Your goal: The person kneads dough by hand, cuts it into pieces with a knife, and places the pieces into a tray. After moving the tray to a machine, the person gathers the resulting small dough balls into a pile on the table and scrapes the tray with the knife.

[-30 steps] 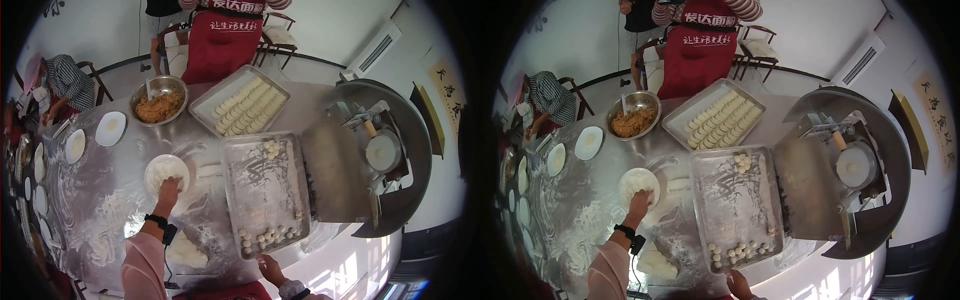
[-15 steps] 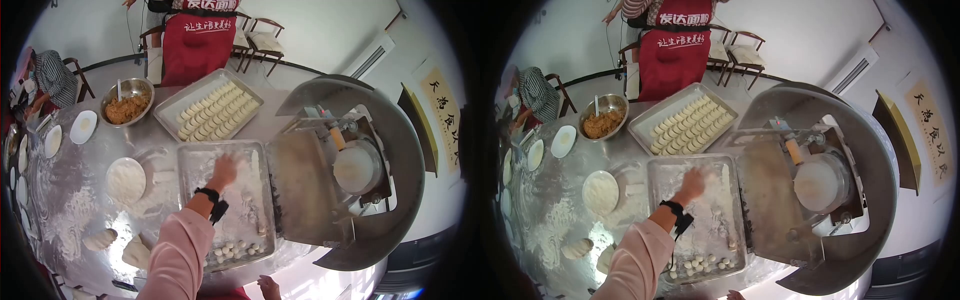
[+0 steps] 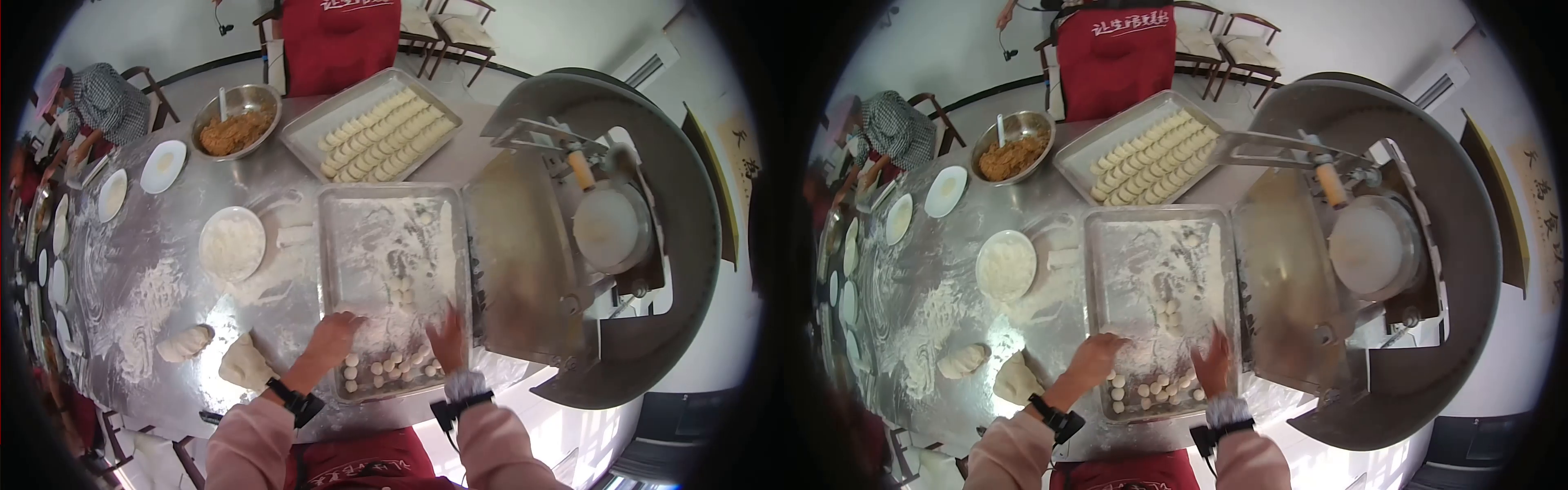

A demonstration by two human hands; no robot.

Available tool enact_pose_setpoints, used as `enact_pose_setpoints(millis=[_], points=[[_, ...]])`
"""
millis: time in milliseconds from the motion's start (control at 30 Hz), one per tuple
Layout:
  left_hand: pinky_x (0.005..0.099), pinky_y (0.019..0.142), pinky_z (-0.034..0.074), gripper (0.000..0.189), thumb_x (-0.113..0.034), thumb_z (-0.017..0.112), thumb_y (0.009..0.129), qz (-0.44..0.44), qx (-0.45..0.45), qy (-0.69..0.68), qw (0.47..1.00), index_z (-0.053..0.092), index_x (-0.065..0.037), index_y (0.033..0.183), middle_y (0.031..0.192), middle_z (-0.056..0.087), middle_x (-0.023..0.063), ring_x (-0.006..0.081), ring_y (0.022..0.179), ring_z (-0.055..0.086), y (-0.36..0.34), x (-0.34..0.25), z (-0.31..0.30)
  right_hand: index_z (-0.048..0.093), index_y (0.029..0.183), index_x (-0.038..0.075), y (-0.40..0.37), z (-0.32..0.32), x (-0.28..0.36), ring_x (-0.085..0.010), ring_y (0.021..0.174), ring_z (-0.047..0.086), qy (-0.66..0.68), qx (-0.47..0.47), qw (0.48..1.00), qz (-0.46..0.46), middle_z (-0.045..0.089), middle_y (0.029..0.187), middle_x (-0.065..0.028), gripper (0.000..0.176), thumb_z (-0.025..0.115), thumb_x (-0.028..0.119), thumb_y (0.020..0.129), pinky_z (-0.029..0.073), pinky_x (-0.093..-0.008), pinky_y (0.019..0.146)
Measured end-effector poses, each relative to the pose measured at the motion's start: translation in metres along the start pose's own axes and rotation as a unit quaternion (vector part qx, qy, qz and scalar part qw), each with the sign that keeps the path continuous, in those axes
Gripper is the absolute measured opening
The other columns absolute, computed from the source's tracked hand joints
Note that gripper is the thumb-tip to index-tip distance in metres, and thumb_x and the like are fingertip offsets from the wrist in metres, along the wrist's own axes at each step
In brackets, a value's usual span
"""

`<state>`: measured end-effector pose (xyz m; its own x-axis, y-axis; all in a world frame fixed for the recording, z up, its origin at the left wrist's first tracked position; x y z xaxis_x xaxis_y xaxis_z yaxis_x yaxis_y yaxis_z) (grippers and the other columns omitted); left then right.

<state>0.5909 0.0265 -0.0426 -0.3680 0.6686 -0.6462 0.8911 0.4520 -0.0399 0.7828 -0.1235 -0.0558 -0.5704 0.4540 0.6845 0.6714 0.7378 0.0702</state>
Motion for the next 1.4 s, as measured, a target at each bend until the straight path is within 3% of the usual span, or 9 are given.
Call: enact_pose_setpoints(millis=[200,333,433,533,700,800,867,1067,1400], points=[[0.0425,0.072,0.048,0.029,0.000,0.050,0.077,-0.094,-0.104,-0.115,0.983,0.063,-0.005,0.102,0.085,0.060,0.0164,0.0357,0.081,0.058,-0.108,0.040,-0.074,0.045,0.131,0.011,0.017,0.135,0.084,-0.0363,0.123,0.038,-0.139,0.112,0.972,-0.153,0.047,0.125,-0.0194,0.061,0.066,0.012,0.073,0.028,-0.0418,0.104],[0.0401,0.071,0.050,0.023,0.000,0.050,0.080,-0.126,-0.123,-0.043,0.983,0.065,-0.003,0.097,0.087,0.062,0.0181,0.0361,0.079,0.060,-0.177,0.076,-0.101,0.048,0.126,0.008,0.005,0.104,0.024,-0.0366,0.114,0.047,-0.078,0.013,0.989,0.126,0.046,0.125,-0.0214,0.060,0.070,0.017,0.070,0.041,-0.0469,0.091],[0.0398,0.072,0.051,0.021,0.000,0.050,0.081,-0.194,-0.158,-0.043,0.967,0.064,0.000,0.097,0.090,0.063,0.0192,0.0356,0.083,0.062,-0.217,0.104,-0.107,0.050,0.122,0.007,-0.003,0.111,0.043,-0.0376,0.101,0.055,-0.119,0.144,0.982,-0.001,0.054,0.115,-0.0209,0.057,0.072,0.020,0.071,0.047,-0.0451,0.082],[0.0406,0.075,0.050,0.022,0.001,0.051,0.080,-0.189,-0.126,-0.036,0.973,0.062,0.000,0.098,0.092,0.063,0.0197,0.0357,0.086,0.061,-0.233,0.107,-0.114,0.054,0.113,0.007,-0.013,0.099,-0.039,-0.0258,0.072,0.060,0.069,0.093,0.954,0.276,0.062,0.088,-0.0101,0.045,0.072,0.026,0.077,0.049,-0.0350,0.062],[0.0418,0.094,0.039,0.052,-0.003,0.063,0.075,-0.295,-0.272,0.087,0.912,0.048,-0.003,0.124,0.122,0.049,0.0208,0.0387,0.114,0.046,-0.291,0.194,-0.146,0.054,0.115,0.009,-0.031,0.065,0.020,-0.0107,0.077,0.057,0.371,0.067,0.874,0.305,0.059,0.089,-0.0028,0.030,0.059,0.018,0.086,0.047,-0.0255,0.061],[0.0505,0.095,0.034,0.087,-0.019,0.078,0.064,-0.340,-0.184,0.220,0.896,0.036,-0.017,0.139,0.137,0.037,0.0159,0.0364,0.123,0.038,-0.290,0.228,-0.169,0.052,0.118,0.009,-0.037,0.053,0.013,-0.0108,0.084,0.056,0.247,0.152,0.926,0.240,0.058,0.094,-0.0039,0.031,0.055,0.014,0.088,0.047,-0.0265,0.064],[0.0498,0.096,0.034,0.092,-0.025,0.081,0.060,-0.344,-0.140,0.250,0.894,0.036,-0.019,0.139,0.139,0.036,0.0145,0.0363,0.125,0.036,-0.294,0.255,-0.172,0.050,0.121,0.009,-0.039,0.059,-0.008,-0.0136,0.092,0.055,0.492,0.140,0.812,0.280,0.058,0.105,-0.0049,0.032,0.052,0.017,0.090,0.047,-0.0292,0.072],[0.0555,0.089,0.035,0.083,-0.025,0.081,0.059,-0.447,-0.034,0.222,0.866,0.042,-0.022,0.133,0.110,0.050,0.0078,0.0308,0.109,0.047,-0.297,0.272,-0.162,0.041,0.131,0.012,-0.061,0.019,-0.013,-0.0259,0.111,0.051,0.439,-0.012,0.840,0.318,0.050,0.128,-0.0103,0.040,0.048,0.025,0.093,0.039,-0.0405,0.093],[0.0477,0.087,0.036,0.090,-0.023,0.079,0.060,-0.363,-0.116,0.256,0.888,0.034,-0.017,0.139,0.114,0.049,0.0113,0.0318,0.103,0.049,-0.328,0.223,-0.149,0.049,0.117,0.007,-0.239,0.073,0.019,-0.0150,0.084,0.061,0.361,0.096,0.821,0.432,0.062,0.094,-0.0044,0.033,0.056,0.017,0.087,0.047,-0.0295,0.074]])
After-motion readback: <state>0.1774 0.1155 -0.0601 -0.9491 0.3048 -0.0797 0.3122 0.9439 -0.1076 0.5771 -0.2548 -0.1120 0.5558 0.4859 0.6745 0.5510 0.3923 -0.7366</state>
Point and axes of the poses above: each hand's wrist, its own y-axis towards the middle knuckle, its own z-axis out of the palm, x = y × z, the point moved 10 cm from there along y, towards the middle knuckle
